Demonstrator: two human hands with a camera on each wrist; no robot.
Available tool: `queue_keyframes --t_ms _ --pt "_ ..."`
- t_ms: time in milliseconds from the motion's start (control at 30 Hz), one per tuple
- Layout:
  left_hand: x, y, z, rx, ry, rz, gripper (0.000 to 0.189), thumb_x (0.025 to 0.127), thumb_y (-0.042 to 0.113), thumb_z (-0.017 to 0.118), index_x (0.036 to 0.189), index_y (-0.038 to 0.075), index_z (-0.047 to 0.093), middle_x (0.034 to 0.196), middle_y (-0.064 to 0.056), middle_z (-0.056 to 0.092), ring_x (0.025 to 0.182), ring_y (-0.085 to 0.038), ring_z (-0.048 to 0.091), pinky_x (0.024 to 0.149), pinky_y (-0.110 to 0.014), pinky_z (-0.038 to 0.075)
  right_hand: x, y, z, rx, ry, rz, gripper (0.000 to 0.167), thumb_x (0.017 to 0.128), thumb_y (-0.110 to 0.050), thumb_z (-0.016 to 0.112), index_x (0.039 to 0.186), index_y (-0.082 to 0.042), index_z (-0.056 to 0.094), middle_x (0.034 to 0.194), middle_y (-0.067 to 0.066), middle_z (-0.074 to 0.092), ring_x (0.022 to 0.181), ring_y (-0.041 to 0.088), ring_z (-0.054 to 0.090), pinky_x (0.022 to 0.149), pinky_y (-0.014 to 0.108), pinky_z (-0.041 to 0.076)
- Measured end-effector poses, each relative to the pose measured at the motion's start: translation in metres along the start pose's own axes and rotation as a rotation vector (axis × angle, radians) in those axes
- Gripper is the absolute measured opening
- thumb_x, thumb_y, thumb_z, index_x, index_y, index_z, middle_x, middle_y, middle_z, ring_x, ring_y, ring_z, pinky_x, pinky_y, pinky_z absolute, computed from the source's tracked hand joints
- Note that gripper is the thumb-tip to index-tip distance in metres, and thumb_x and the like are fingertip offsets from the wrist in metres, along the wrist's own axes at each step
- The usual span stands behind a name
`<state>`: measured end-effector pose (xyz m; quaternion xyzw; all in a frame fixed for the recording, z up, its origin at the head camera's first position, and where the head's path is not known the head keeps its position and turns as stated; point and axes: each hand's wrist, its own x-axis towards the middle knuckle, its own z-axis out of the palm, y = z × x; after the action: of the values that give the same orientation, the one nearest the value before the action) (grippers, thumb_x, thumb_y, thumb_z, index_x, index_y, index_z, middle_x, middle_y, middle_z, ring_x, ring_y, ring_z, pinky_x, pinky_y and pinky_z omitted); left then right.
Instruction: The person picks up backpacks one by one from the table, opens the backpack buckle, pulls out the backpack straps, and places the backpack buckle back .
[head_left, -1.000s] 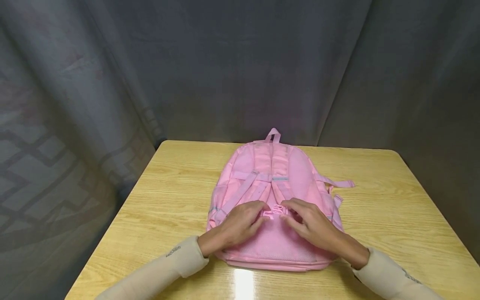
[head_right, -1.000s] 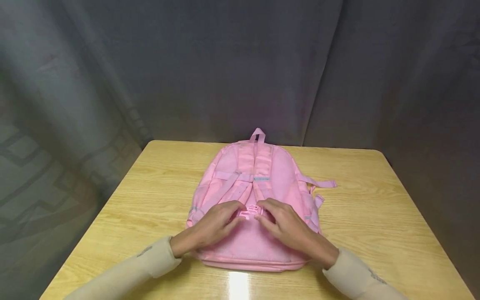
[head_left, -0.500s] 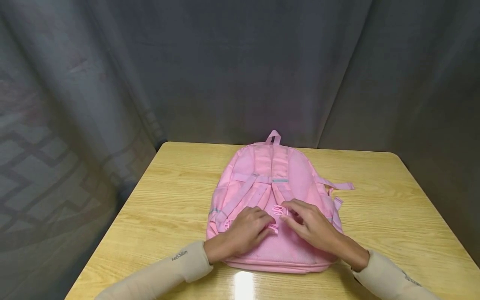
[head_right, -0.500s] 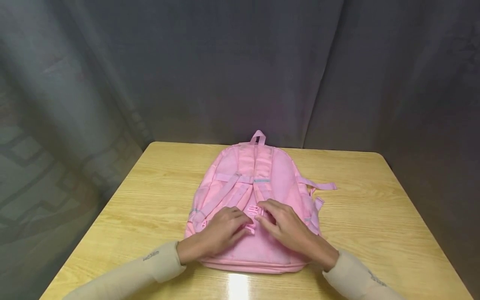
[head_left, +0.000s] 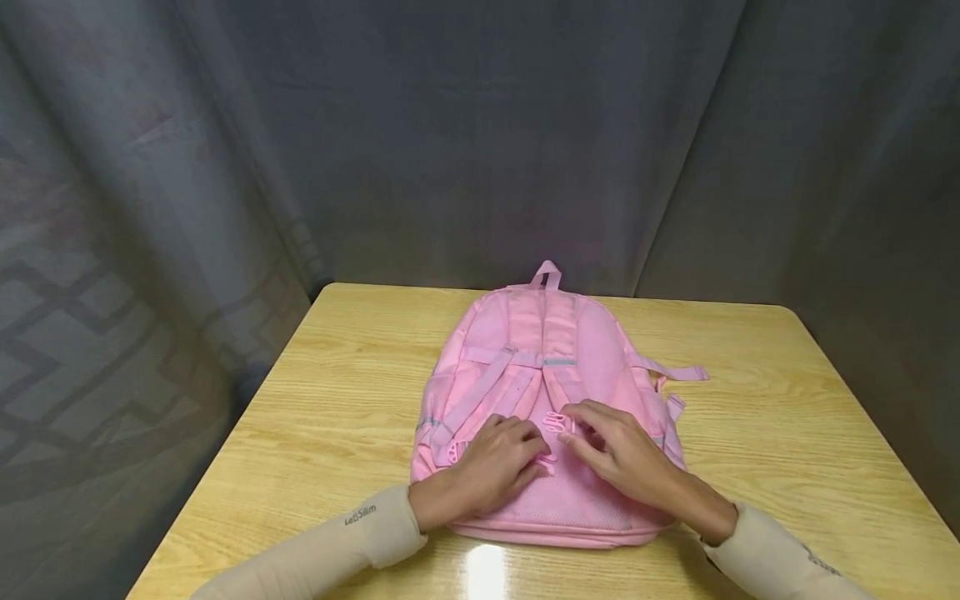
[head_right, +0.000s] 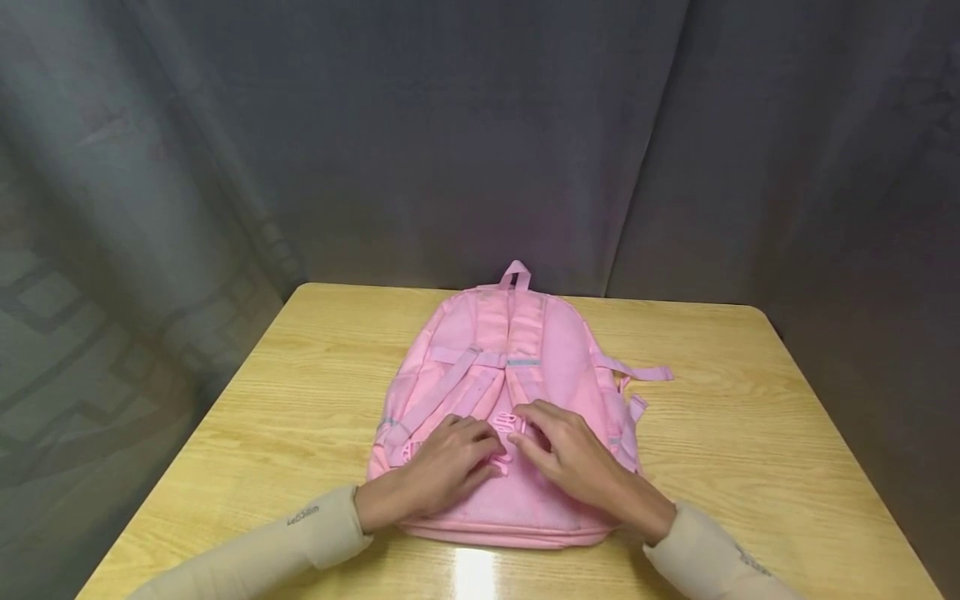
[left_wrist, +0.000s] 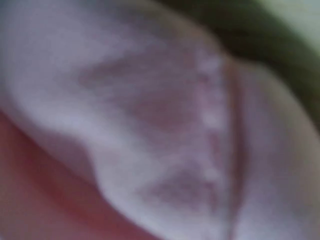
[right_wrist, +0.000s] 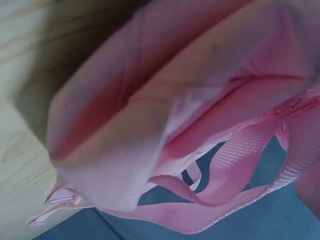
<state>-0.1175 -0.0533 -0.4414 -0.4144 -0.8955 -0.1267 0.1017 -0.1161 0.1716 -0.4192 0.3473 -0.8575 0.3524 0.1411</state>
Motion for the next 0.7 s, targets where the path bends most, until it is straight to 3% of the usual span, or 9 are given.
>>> queue_keyframes --t_ms 200,367,500,567,700 --pt "0.0 0.0 -0.001 0.011 -0.025 -0.002 0.025 0.096 0.041 0.063 0.11 0.022 0.071 0.109 0.007 0.066 0.102 -0.01 0.06 0.09 -0.028 0.045 -0.001 0.0 0.002 -0.002 0.001 -0.001 0.023 0.09 -0.008 0.071 0.112 -0.005 0.068 0.082 -0.015 0.053 0.071 -0.003 0.049 0.06 0.019 0.051" --pt "0.001 -0.003 -0.01 -0.068 -0.035 -0.018 0.034 0.096 0.042 0.062 0.119 0.016 0.066 0.115 0.004 0.065 0.104 -0.012 0.059 0.092 -0.028 0.049 -0.001 0.0 0.0 0.002 0.005 0.003 0.023 0.09 -0.007 0.071 0.112 -0.007 0.067 0.083 -0.015 0.054 0.072 -0.003 0.049 0.061 0.021 0.053" --pt "0.002 -0.009 -0.022 -0.139 0.0 -0.049 0.037 0.096 0.034 0.064 0.125 0.011 0.063 0.119 0.0 0.066 0.104 -0.013 0.061 0.092 -0.028 0.052 0.0 0.0 0.0 0.008 0.017 -0.008 0.024 0.089 -0.006 0.072 0.112 -0.006 0.067 0.084 -0.014 0.055 0.073 -0.002 0.05 0.063 0.022 0.055" --pt "0.003 -0.012 -0.029 -0.199 0.035 -0.079 0.036 0.096 0.029 0.063 0.127 0.01 0.061 0.119 -0.001 0.067 0.103 -0.012 0.062 0.091 -0.027 0.054 0.0 0.001 0.0 0.009 0.022 -0.012 0.024 0.088 -0.005 0.072 0.112 -0.006 0.067 0.084 -0.014 0.055 0.073 -0.002 0.05 0.063 0.022 0.055" --pt "0.006 -0.015 -0.036 -0.463 0.134 -0.157 0.029 0.1 0.021 0.057 0.126 0.008 0.059 0.108 0.0 0.069 0.094 -0.008 0.065 0.084 -0.022 0.056 -0.001 0.0 0.0 0.012 0.022 -0.008 0.024 0.089 -0.006 0.072 0.112 -0.007 0.068 0.086 -0.014 0.057 0.073 -0.002 0.05 0.062 0.023 0.055"
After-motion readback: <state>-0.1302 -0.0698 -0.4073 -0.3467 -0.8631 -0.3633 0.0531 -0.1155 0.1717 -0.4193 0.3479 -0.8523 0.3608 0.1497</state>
